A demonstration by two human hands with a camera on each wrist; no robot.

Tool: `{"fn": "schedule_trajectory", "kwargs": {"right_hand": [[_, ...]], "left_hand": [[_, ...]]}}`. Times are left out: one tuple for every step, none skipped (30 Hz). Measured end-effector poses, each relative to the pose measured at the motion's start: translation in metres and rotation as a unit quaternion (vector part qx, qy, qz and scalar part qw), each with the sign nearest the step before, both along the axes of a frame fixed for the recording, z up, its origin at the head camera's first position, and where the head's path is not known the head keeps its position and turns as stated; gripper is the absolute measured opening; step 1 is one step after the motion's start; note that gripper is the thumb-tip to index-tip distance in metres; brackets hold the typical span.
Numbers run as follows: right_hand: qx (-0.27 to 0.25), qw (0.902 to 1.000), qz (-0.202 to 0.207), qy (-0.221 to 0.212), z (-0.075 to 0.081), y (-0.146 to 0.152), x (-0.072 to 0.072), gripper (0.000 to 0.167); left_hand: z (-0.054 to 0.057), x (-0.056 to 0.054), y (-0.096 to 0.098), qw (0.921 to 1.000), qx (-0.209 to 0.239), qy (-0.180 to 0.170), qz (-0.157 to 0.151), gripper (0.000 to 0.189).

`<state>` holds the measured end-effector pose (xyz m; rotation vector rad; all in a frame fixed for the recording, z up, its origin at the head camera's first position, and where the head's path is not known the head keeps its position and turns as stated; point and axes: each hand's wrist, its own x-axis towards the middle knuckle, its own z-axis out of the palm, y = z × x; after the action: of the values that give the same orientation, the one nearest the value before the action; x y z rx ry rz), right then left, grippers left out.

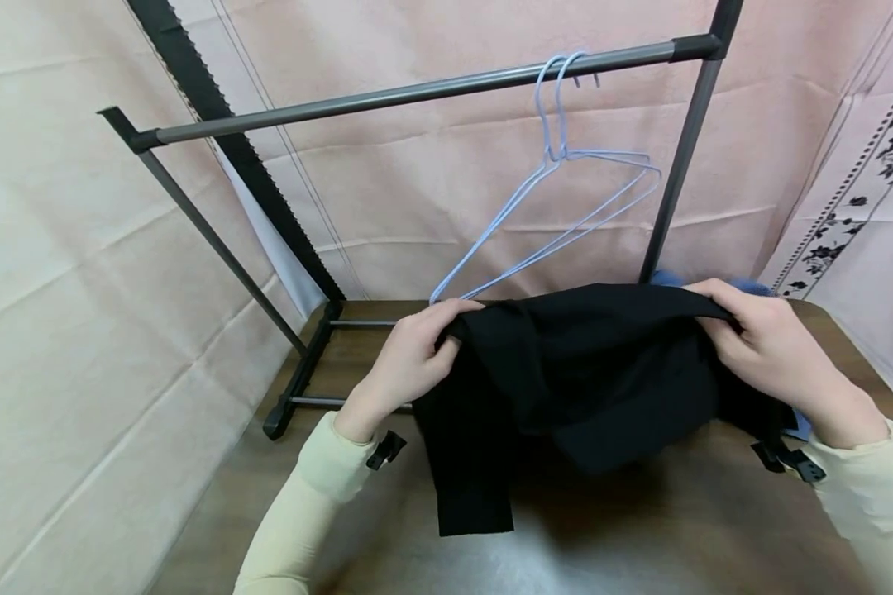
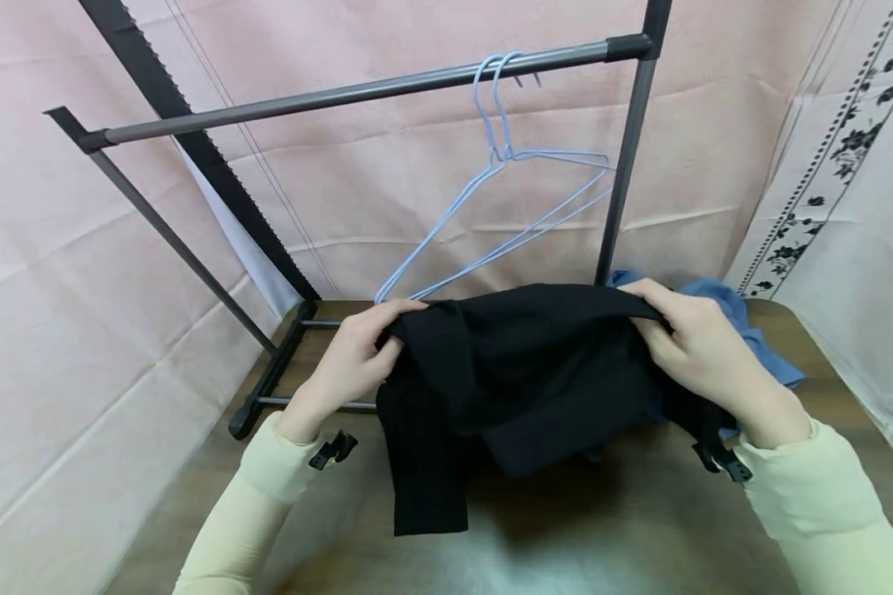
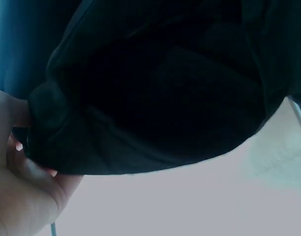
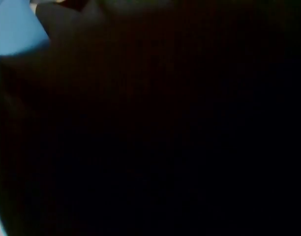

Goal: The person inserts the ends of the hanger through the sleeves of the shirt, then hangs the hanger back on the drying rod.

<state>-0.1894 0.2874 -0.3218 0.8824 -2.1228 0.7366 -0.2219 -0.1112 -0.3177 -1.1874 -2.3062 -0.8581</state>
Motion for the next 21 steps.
{"fn": "schedule_trajectory", "kwargs": {"right_hand": [[0.006, 1.0000, 0.004, -0.004, -0.003, -0.001, 0.000, 0.018], [0.013, 0.9998, 0.006, -0.010, -0.006, -0.002, 0.001, 0.017], [0.021, 0.9996, 0.009, -0.018, -0.009, -0.004, 0.002, 0.018], [0.028, 0.9992, 0.010, -0.028, -0.013, -0.006, 0.002, 0.020], [0.036, 0.9984, 0.012, -0.043, -0.016, -0.008, 0.002, 0.023], [0.044, 0.9972, 0.012, -0.059, -0.019, -0.010, 0.002, 0.027], [0.051, 0.9957, 0.011, -0.077, -0.022, -0.013, 0.001, 0.030], [0.057, 0.9939, 0.009, -0.094, -0.025, -0.015, -0.001, 0.031], [0.064, 0.9917, 0.007, -0.111, -0.028, -0.017, -0.002, 0.032], [0.069, 0.9894, 0.003, -0.127, -0.031, -0.019, -0.004, 0.032], [0.075, 0.9868, 0.000, -0.143, -0.035, -0.020, -0.007, 0.030], [0.080, 0.9843, -0.003, -0.158, -0.038, -0.021, -0.010, 0.028], [0.083, 0.9814, -0.007, -0.173, -0.043, -0.022, -0.013, 0.026], [0.085, 0.9783, -0.009, -0.189, -0.048, -0.023, -0.016, 0.024], [0.088, 0.9752, -0.012, -0.203, -0.053, -0.024, -0.019, 0.022], [0.089, 0.9723, -0.012, -0.216, -0.060, -0.024, -0.023, 0.019], [0.090, 0.9686, -0.013, -0.231, -0.067, -0.025, -0.026, 0.018], [0.092, 0.9651, -0.016, -0.245, -0.074, -0.026, -0.029, 0.016], [0.096, 0.9612, -0.019, -0.258, -0.081, -0.027, -0.032, 0.015], [0.100, 0.9567, -0.023, -0.273, -0.088, -0.027, -0.034, 0.014], [0.104, 0.9519, -0.024, -0.287, -0.095, -0.028, -0.035, 0.014]], "left_hand": [[-0.003, 0.000, 0.000, 0.9999, -0.013, -0.010, 0.000, 0.043], [-0.007, -0.001, 0.000, 0.9994, -0.029, -0.020, 0.000, 0.043], [-0.010, -0.001, -0.001, 0.9984, -0.048, -0.030, -0.001, 0.044], [-0.014, -0.001, -0.001, 0.9970, -0.067, -0.039, -0.001, 0.045], [-0.018, -0.001, -0.002, 0.9952, -0.085, -0.047, -0.001, 0.045], [-0.022, -0.001, -0.003, 0.9933, -0.102, -0.054, 0.001, 0.046], [-0.025, -0.002, -0.004, 0.9912, -0.118, -0.060, 0.004, 0.046], [-0.028, -0.003, -0.004, 0.9891, -0.131, -0.067, 0.007, 0.045], [-0.031, -0.004, -0.005, 0.9868, -0.143, -0.076, 0.011, 0.045], [-0.034, -0.006, -0.006, 0.9843, -0.153, -0.086, 0.015, 0.044], [-0.037, -0.009, -0.007, 0.9819, -0.162, -0.097, 0.019, 0.043], [-0.040, -0.011, -0.007, 0.9797, -0.169, -0.105, 0.024, 0.043], [-0.044, -0.014, -0.008, 0.9775, -0.176, -0.112, 0.030, 0.042], [-0.048, -0.017, -0.009, 0.9753, -0.182, -0.120, 0.036, 0.041], [-0.053, -0.021, -0.010, 0.9733, -0.188, -0.125, 0.043, 0.040], [-0.058, -0.024, -0.012, 0.9716, -0.192, -0.129, 0.049, 0.040], [-0.063, -0.028, -0.013, 0.9705, -0.195, -0.132, 0.053, 0.040], [-0.069, -0.032, -0.014, 0.9690, -0.200, -0.133, 0.059, 0.040], [-0.076, -0.035, -0.016, 0.9678, -0.203, -0.135, 0.061, 0.039], [-0.083, -0.038, -0.017, 0.9660, -0.209, -0.139, 0.063, 0.040], [-0.089, -0.041, -0.018, 0.9634, -0.218, -0.143, 0.063, 0.040]]}}
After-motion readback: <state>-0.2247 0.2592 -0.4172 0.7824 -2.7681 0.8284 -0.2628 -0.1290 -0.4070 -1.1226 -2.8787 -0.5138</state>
